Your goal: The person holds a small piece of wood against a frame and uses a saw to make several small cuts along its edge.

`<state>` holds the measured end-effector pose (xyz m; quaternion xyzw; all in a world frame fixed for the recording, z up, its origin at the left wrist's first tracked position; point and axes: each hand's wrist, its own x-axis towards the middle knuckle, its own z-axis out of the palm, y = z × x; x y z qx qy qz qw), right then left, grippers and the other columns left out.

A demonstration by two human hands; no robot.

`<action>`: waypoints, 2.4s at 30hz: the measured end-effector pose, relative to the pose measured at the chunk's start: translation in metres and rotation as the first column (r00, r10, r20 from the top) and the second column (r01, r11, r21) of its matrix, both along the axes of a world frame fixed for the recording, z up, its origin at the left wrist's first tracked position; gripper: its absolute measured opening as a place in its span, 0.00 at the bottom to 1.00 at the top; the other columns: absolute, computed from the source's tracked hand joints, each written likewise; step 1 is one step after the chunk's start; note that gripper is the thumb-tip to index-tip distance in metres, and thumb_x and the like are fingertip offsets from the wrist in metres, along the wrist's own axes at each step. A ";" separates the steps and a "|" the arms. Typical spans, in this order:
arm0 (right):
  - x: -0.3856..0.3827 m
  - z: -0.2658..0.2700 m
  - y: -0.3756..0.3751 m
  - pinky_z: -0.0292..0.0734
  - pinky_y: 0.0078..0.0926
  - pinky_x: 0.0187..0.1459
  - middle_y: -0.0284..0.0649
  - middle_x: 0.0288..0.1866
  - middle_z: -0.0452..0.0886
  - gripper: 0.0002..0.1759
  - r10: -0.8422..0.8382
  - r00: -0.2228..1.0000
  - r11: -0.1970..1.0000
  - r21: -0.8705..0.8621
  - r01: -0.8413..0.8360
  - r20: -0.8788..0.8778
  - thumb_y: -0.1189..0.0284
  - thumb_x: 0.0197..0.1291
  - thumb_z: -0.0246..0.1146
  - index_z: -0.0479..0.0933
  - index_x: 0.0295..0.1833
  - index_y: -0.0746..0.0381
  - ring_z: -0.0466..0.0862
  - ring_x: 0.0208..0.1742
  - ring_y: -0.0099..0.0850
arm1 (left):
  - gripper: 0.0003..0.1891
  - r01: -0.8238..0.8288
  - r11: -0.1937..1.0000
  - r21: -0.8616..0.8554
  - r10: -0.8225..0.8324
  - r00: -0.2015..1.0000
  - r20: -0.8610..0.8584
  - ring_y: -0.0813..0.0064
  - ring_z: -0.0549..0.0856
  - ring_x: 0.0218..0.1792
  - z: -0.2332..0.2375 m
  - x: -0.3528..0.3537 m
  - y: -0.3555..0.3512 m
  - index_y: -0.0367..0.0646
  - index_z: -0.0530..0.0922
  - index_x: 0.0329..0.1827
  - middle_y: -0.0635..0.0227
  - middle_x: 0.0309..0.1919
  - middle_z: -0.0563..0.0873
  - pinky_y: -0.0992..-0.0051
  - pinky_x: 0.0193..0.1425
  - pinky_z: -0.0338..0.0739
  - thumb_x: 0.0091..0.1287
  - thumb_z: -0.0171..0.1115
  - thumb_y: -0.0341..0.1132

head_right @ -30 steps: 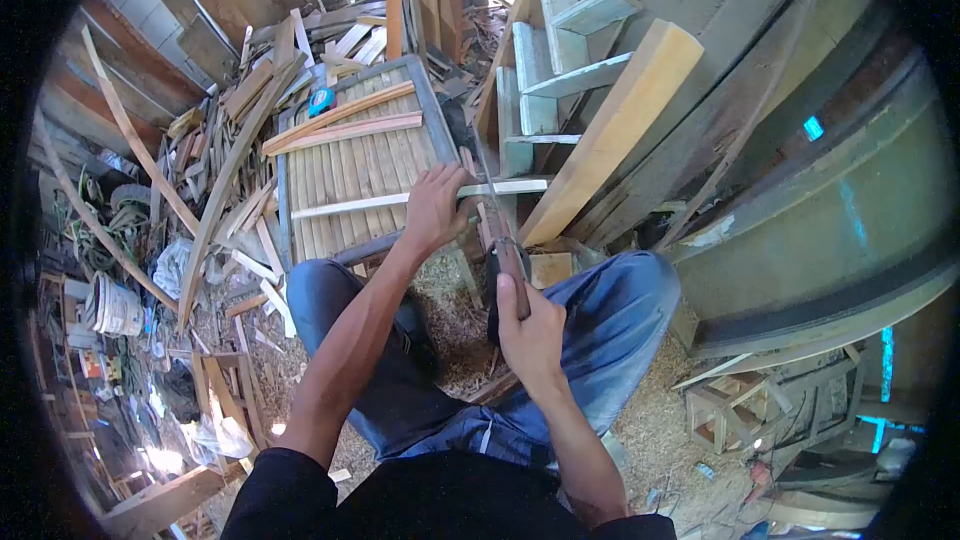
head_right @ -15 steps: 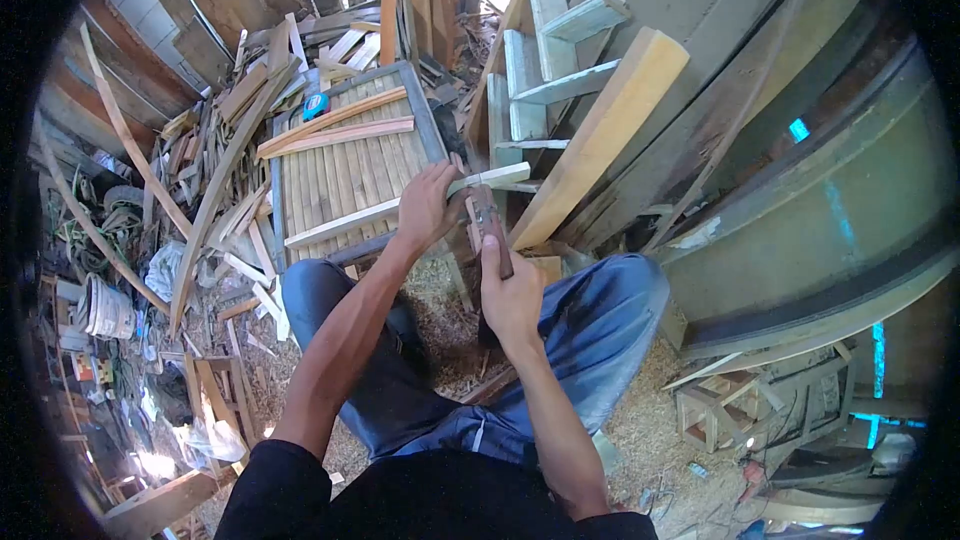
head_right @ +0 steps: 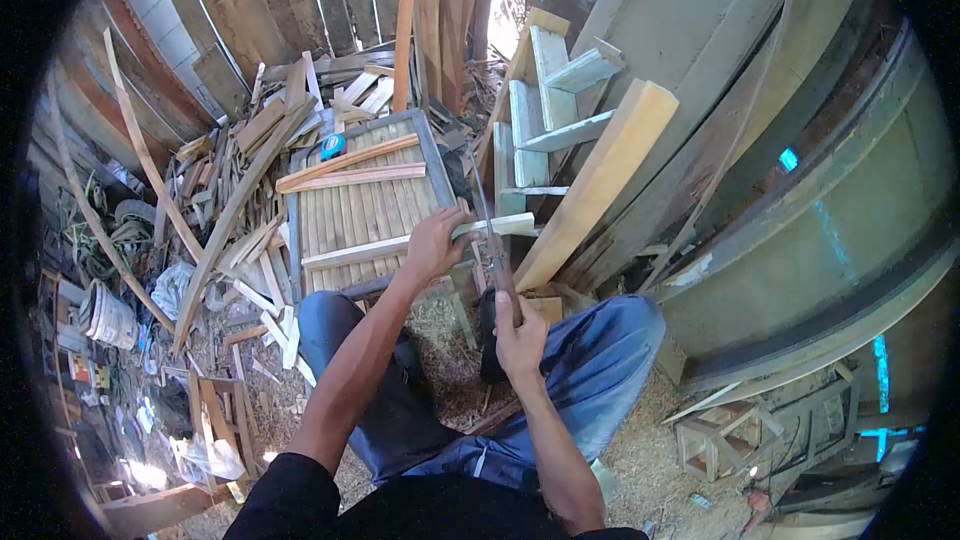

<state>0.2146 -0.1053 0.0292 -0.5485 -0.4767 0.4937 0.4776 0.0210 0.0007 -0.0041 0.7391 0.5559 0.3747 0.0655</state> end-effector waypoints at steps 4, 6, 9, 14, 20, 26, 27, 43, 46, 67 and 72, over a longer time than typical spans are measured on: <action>-0.008 0.011 -0.003 0.71 0.23 0.24 0.30 0.19 0.75 0.24 0.024 0.999 0.997 0.071 -0.027 0.048 0.56 0.72 0.59 0.82 0.39 0.69 0.76 0.20 0.19 | 0.13 0.023 0.986 -0.165 -0.028 0.999 -0.028 0.53 0.83 0.46 0.011 -0.006 0.002 0.43 0.84 0.45 0.60 0.40 0.86 0.60 0.49 0.79 0.61 0.69 0.39; -0.009 0.008 -0.001 0.71 0.25 0.25 0.33 0.20 0.76 0.23 0.020 1.000 0.999 0.045 -0.021 0.006 0.57 0.72 0.59 0.82 0.39 0.69 0.76 0.20 0.21 | 0.13 0.044 0.983 -0.179 -0.047 0.999 -0.012 0.52 0.83 0.46 0.014 -0.008 0.003 0.42 0.85 0.45 0.60 0.41 0.86 0.59 0.50 0.79 0.62 0.68 0.40; -0.014 -0.005 0.014 0.70 0.24 0.25 0.32 0.19 0.74 0.21 0.026 0.992 0.994 0.106 -0.039 0.125 0.59 0.73 0.59 0.80 0.37 0.67 0.75 0.21 0.20 | 0.13 0.033 0.981 -0.189 -0.026 0.999 0.039 0.52 0.84 0.44 0.013 -0.009 0.008 0.42 0.86 0.43 0.59 0.39 0.84 0.58 0.47 0.79 0.62 0.67 0.41; -0.011 -0.010 0.030 0.67 0.23 0.26 0.28 0.18 0.72 0.22 0.011 0.928 0.966 0.235 -0.106 0.372 0.59 0.74 0.57 0.78 0.32 0.66 0.72 0.22 0.17 | 0.14 -0.033 0.999 -0.020 0.034 0.999 0.030 0.55 0.82 0.47 0.018 -0.001 0.010 0.43 0.86 0.45 0.62 0.41 0.83 0.61 0.53 0.77 0.58 0.71 0.40; -0.010 -0.010 0.028 0.70 0.23 0.26 0.32 0.20 0.74 0.18 0.099 0.993 0.995 0.031 -0.097 -0.058 0.61 0.73 0.60 0.81 0.42 0.67 0.74 0.22 0.19 | 0.19 0.017 0.997 -0.079 -0.014 0.999 0.037 0.57 0.79 0.49 0.012 -0.002 0.008 0.43 0.84 0.45 0.64 0.42 0.82 0.61 0.59 0.73 0.50 0.76 0.35; 0.000 -0.026 0.015 0.67 0.18 0.24 0.28 0.19 0.73 0.16 0.080 0.995 0.989 0.132 -0.072 -0.059 0.62 0.73 0.61 0.81 0.42 0.67 0.72 0.21 0.16 | 0.16 0.102 0.994 -0.023 -0.101 0.994 0.037 0.57 0.80 0.46 0.009 -0.001 0.011 0.40 0.84 0.41 0.61 0.40 0.84 0.62 0.53 0.76 0.50 0.76 0.35; 0.000 -0.025 0.016 0.67 0.18 0.24 0.28 0.19 0.73 0.16 0.080 0.995 0.989 0.129 -0.072 -0.058 0.62 0.73 0.61 0.81 0.42 0.67 0.72 0.21 0.16 | 0.14 0.126 0.992 -0.021 -0.125 0.991 0.036 0.57 0.81 0.43 0.011 0.000 0.011 0.39 0.85 0.39 0.61 0.37 0.84 0.62 0.51 0.76 0.52 0.75 0.35; 0.041 0.017 -0.008 0.67 0.23 0.23 0.32 0.16 0.74 0.22 0.087 0.989 0.995 0.047 -0.093 0.117 0.61 0.72 0.60 0.77 0.29 0.66 0.74 0.19 0.18 | 0.11 0.044 0.998 -0.049 -0.050 0.990 -0.135 0.57 0.81 0.41 0.023 0.005 0.004 0.40 0.87 0.38 0.62 0.32 0.83 0.60 0.48 0.76 0.60 0.69 0.39; 0.046 0.026 -0.015 0.66 0.20 0.22 0.30 0.17 0.71 0.21 0.081 0.991 0.995 0.050 -0.087 0.109 0.61 0.73 0.60 0.74 0.28 0.65 0.71 0.18 0.17 | 0.12 -0.008 1.000 0.019 0.010 0.991 -0.135 0.58 0.81 0.41 0.012 0.004 0.006 0.41 0.87 0.38 0.62 0.34 0.84 0.60 0.46 0.75 0.61 0.68 0.40; 0.038 0.090 -0.020 0.62 0.33 0.24 0.42 0.15 0.64 0.23 0.115 0.906 0.991 0.011 -0.130 0.408 0.61 0.70 0.61 0.74 0.28 0.69 0.62 0.19 0.25 | 0.15 -0.061 0.994 -0.091 0.051 0.992 -0.111 0.60 0.84 0.45 0.012 0.003 0.009 0.41 0.86 0.40 0.63 0.39 0.87 0.62 0.51 0.80 0.65 0.65 0.46; 0.036 0.080 -0.012 0.64 0.33 0.25 0.42 0.15 0.65 0.23 0.147 0.893 0.989 -0.042 -0.143 0.426 0.61 0.71 0.60 0.75 0.29 0.70 0.63 0.19 0.25 | 0.14 -0.072 0.990 -0.123 0.058 0.991 -0.118 0.61 0.84 0.47 0.015 0.006 0.007 0.43 0.84 0.39 0.65 0.40 0.84 0.62 0.52 0.80 0.65 0.66 0.45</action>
